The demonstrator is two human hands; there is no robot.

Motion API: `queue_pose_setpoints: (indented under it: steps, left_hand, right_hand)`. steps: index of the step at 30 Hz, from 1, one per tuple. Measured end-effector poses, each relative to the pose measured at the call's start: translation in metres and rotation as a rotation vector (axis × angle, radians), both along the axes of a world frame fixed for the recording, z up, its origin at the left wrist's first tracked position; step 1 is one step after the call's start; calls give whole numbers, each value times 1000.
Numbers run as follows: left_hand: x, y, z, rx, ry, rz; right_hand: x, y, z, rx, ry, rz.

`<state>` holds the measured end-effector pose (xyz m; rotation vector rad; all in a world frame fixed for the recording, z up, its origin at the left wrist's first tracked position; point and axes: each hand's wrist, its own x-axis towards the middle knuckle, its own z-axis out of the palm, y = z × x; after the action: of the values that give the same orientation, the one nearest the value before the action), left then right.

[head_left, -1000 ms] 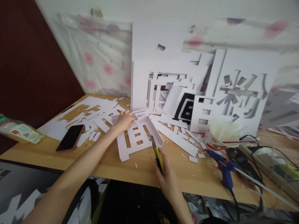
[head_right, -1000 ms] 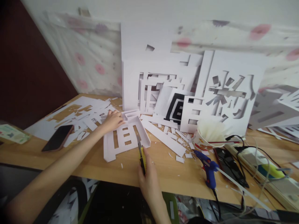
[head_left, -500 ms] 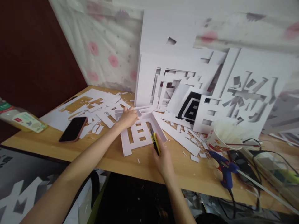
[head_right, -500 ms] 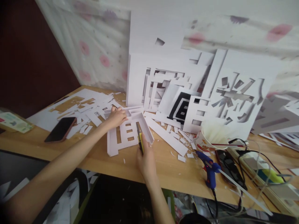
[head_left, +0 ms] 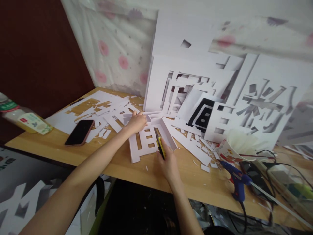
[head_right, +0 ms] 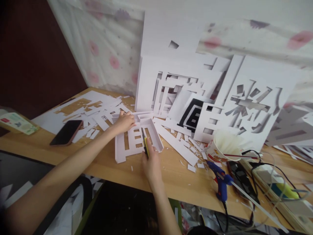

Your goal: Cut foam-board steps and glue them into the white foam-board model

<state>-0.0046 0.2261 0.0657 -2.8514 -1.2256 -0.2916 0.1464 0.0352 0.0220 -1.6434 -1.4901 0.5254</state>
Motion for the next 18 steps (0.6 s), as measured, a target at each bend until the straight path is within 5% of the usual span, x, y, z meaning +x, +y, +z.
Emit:
queue_pose_setpoints:
  steps: [18]
  left_hand:
    - [2,6,26,-175,250,-31]
  right_hand:
    - [-33,37,13,-296,-241,42]
